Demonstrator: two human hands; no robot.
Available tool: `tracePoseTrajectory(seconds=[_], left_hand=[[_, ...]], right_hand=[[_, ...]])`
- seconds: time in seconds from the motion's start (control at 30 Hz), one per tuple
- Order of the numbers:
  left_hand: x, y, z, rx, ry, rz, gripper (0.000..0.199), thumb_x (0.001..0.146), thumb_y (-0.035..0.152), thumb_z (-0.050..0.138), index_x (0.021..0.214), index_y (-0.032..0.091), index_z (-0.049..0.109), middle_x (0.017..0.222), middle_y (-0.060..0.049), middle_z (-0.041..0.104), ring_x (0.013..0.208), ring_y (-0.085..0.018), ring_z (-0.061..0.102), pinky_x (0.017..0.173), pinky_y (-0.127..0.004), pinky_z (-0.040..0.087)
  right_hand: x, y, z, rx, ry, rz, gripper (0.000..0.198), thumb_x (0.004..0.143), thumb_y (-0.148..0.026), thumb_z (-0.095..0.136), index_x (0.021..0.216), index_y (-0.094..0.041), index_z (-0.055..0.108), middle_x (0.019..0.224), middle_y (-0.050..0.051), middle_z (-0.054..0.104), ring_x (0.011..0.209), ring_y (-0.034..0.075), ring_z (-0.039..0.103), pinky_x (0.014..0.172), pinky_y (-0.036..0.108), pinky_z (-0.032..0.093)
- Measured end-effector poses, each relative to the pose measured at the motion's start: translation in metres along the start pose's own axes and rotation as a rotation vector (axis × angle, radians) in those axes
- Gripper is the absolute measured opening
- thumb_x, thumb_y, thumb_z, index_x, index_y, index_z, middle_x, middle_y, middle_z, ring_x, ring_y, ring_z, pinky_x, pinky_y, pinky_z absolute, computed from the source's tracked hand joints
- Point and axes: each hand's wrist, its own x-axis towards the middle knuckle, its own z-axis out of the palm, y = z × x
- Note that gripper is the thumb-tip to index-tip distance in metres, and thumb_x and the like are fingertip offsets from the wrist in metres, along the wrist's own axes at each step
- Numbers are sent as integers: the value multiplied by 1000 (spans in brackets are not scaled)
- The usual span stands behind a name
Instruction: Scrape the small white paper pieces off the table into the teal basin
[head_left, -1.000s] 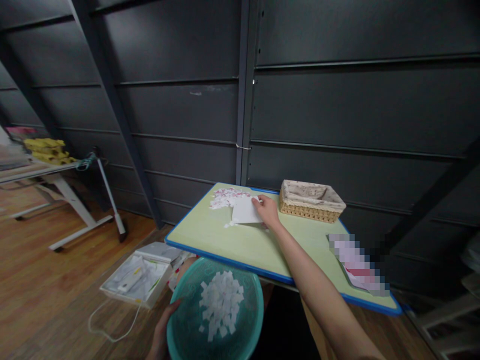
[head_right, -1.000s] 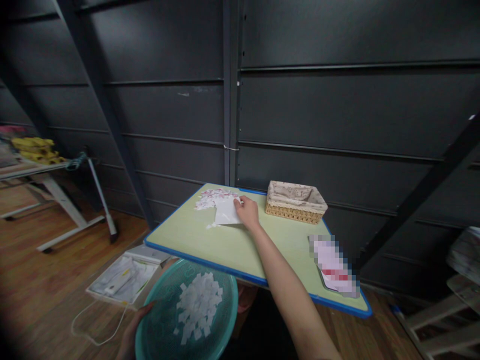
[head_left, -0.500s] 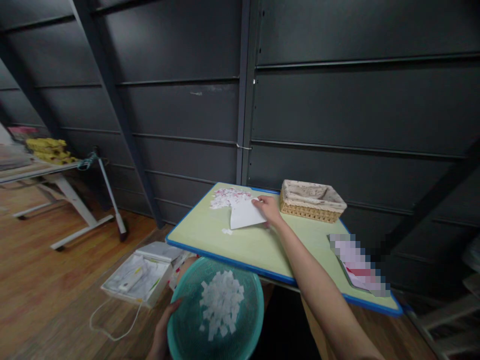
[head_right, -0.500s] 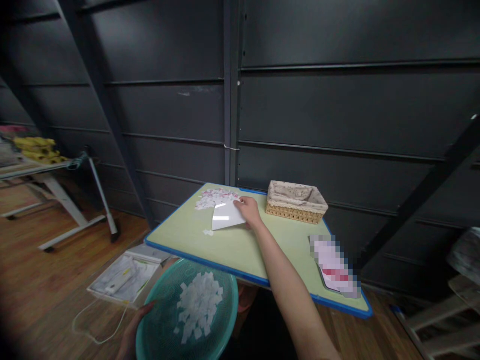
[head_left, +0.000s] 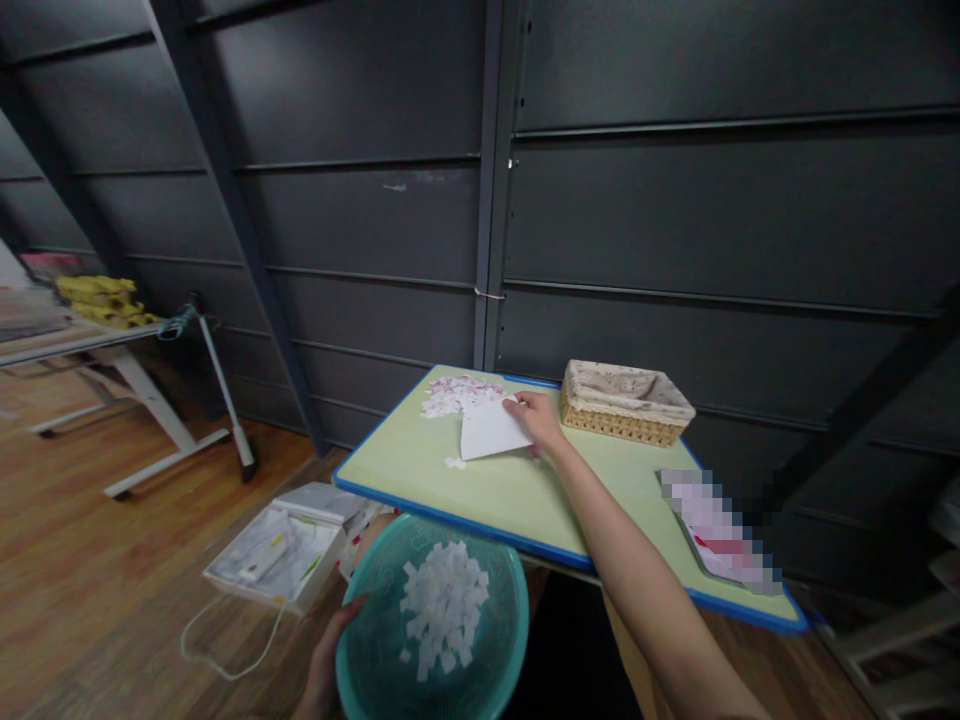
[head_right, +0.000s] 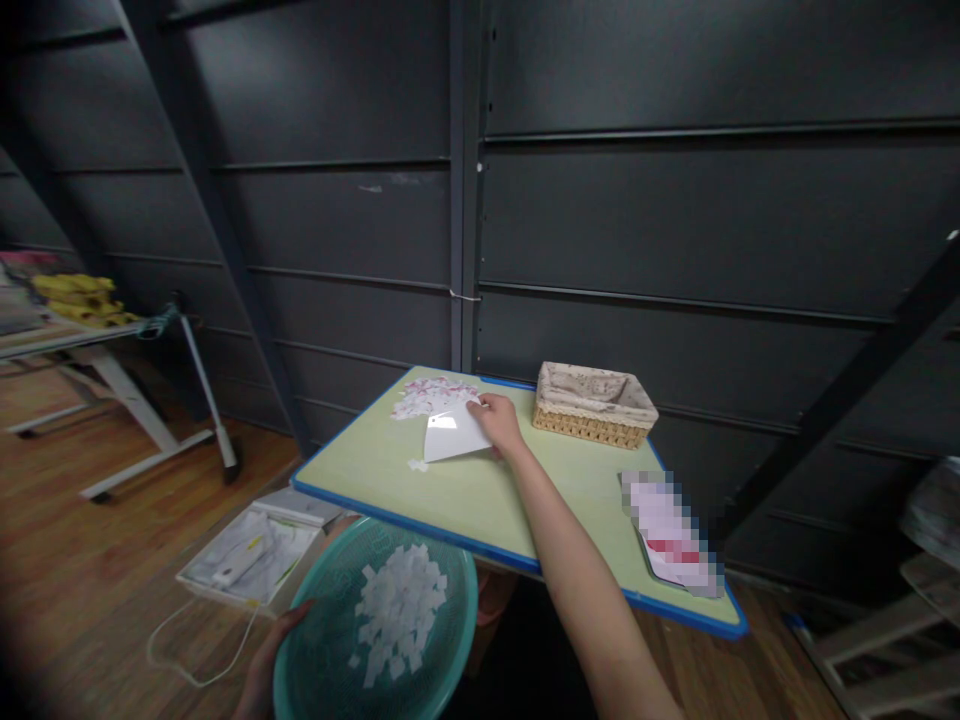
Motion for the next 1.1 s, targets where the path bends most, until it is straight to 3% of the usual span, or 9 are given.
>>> tracePoseTrajectory(seconds=[0.2,0.4,0.6,0.77,1.1], left_hand=[[5,0,-2,15,0,-25,50,72,15,67,120,1,61,70,-12,79,83,-33,75,82,-42,58],[5,3,-1,11,-17,-10,37,69,14,69,105,6,68,70,-10,79,85,-34,74,81,-42,59],[7,3,-1,19,-22,3,34,68,12,69,101,8,69,73,-10,80,88,-34,74,82,-42,59],[8,1,-2,29,9,22,32,70,14,68,101,8,69,75,-11,80,90,-33,74,83,-41,58],[0,4,1,47,-97,-44,60,70,24,74,125,5,60,84,-13,81,89,-35,74,84,-46,58]], right_hand=[[-7,-6,2,-4,-169,-12,27,67,-43,55,63,-16,58,56,0,51,55,14,45,51,24,27],[-8,-8,0,38,-259,-12,27,62,-43,58,61,-16,57,58,0,51,55,13,45,49,24,26],[-10,-6,6,185,-230,40,34,65,-51,61,67,-17,57,57,-1,50,53,13,44,48,24,27],[-8,-3,9,66,-211,-26,32,65,-48,60,61,-17,55,56,-1,49,54,12,42,49,24,26],[-11,-11,-2,140,-272,98,28,62,-44,62,63,-17,57,52,-2,51,49,13,46,46,24,28]])
